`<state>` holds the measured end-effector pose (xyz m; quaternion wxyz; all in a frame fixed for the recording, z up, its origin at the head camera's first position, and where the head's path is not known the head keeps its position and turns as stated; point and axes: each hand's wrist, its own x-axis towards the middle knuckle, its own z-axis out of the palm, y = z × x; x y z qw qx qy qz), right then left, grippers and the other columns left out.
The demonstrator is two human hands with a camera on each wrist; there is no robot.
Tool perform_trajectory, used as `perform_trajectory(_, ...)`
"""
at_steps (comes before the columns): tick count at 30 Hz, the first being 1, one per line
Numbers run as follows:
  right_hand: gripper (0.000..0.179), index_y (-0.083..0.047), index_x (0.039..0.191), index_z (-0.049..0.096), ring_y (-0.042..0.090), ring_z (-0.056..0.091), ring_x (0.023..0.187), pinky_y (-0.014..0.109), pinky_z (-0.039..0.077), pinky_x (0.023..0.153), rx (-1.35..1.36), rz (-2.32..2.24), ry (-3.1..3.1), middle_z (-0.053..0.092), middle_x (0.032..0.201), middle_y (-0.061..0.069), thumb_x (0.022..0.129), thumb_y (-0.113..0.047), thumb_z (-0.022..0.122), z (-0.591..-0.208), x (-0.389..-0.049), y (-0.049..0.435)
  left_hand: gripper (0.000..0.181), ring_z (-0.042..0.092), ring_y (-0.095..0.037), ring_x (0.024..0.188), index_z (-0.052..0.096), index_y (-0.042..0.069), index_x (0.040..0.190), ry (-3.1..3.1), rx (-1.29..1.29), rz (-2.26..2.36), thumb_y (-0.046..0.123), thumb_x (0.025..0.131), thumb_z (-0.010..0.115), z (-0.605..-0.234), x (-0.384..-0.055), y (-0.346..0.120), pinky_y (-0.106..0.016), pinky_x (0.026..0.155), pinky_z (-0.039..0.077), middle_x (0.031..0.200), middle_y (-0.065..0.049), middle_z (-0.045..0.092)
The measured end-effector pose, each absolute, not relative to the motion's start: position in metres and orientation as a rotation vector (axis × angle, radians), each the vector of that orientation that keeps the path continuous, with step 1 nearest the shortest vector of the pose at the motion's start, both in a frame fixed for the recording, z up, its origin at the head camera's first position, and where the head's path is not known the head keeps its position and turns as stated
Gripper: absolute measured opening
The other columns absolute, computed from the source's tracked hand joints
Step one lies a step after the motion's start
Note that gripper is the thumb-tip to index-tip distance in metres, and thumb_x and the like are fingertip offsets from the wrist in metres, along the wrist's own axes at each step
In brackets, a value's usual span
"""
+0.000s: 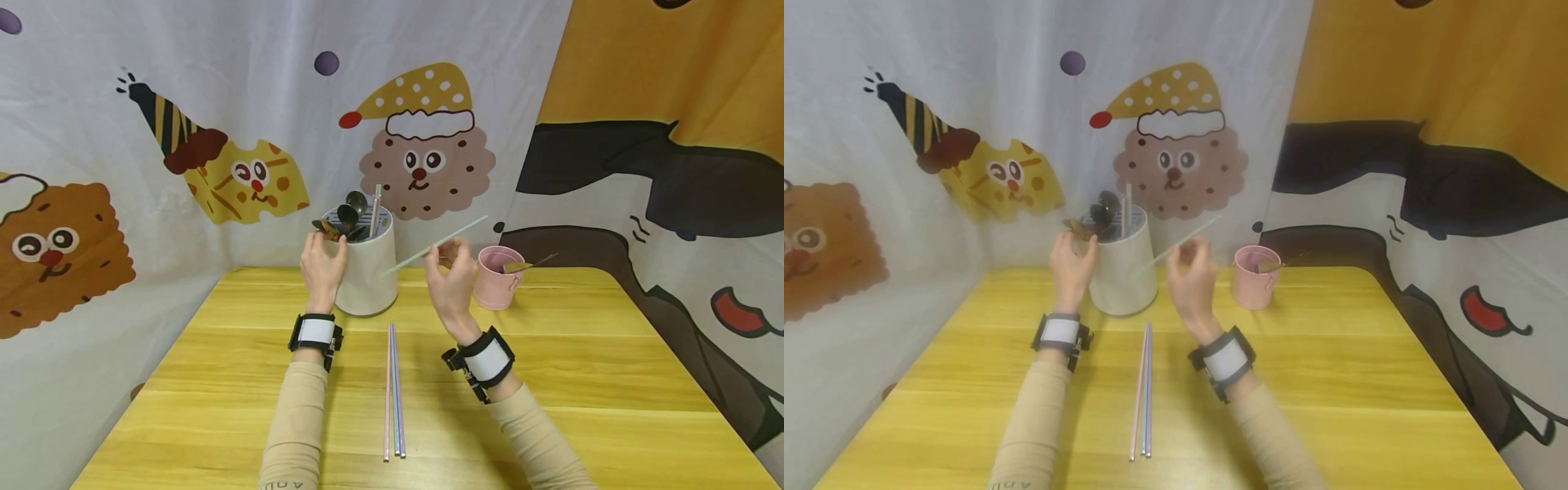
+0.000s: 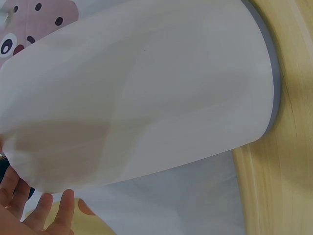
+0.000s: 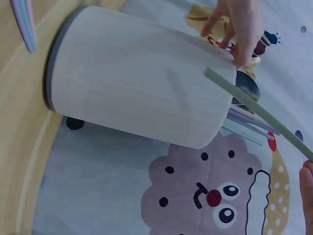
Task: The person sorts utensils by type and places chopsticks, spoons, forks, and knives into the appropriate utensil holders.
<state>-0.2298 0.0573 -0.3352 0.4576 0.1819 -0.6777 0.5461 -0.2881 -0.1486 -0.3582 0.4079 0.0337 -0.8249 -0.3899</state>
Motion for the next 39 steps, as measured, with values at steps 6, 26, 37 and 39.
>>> perform_trajectory(6,0.014,0.012,0.098,0.046,0.038,0.068,0.077,0.01,0.052,0.073,0.478,1.335,-1.56,0.065,0.089,0.026,0.09,0.003,0.053,-0.327,-0.23,0.056,0.037,0.062,-0.037,0.097,0.062,-0.004,0.103,-2.081,0.086,-0.982,0.03,0.087,0.062,-0.358,-0.288,-0.148,-0.047,0.085,0.05,0.108,-0.018,0.062)
perform_trajectory(26,0.017,0.007,0.106,0.047,0.033,0.07,0.086,0.032,0.059,0.074,0.535,1.276,-1.59,0.067,0.095,0.022,0.094,-0.004,0.053,-0.323,-0.251,0.041,0.035,0.062,-0.036,0.095,0.063,-0.003,0.101,-2.061,0.071,-0.977,0.029,0.087,0.062,-0.359,-0.289,-0.149,-0.047,0.083,0.05,0.106,-0.017,0.062)
perform_trajectory(37,0.016,0.006,0.104,0.048,0.033,0.069,0.087,0.034,0.059,0.074,0.583,1.216,-1.723,0.065,0.097,0.024,0.095,-0.006,0.052,-0.31,-0.264,0.033,0.031,0.062,-0.036,0.094,0.064,-0.001,0.099,-2.057,0.078,-0.983,0.027,0.087,0.064,-0.359,-0.29,-0.149,-0.046,0.083,0.05,0.104,-0.016,0.062)
perform_trajectory(39,0.016,0.006,0.104,0.048,0.032,0.069,0.086,0.034,0.059,0.074,0.588,1.197,-1.754,0.065,0.095,0.023,0.095,-0.005,0.053,-0.308,-0.267,0.032,0.031,0.062,-0.036,0.094,0.064,-0.001,0.098,-2.057,0.081,-0.983,0.028,0.087,0.064,-0.359,-0.29,-0.148,-0.046,0.082,0.049,0.104,-0.016,0.062)
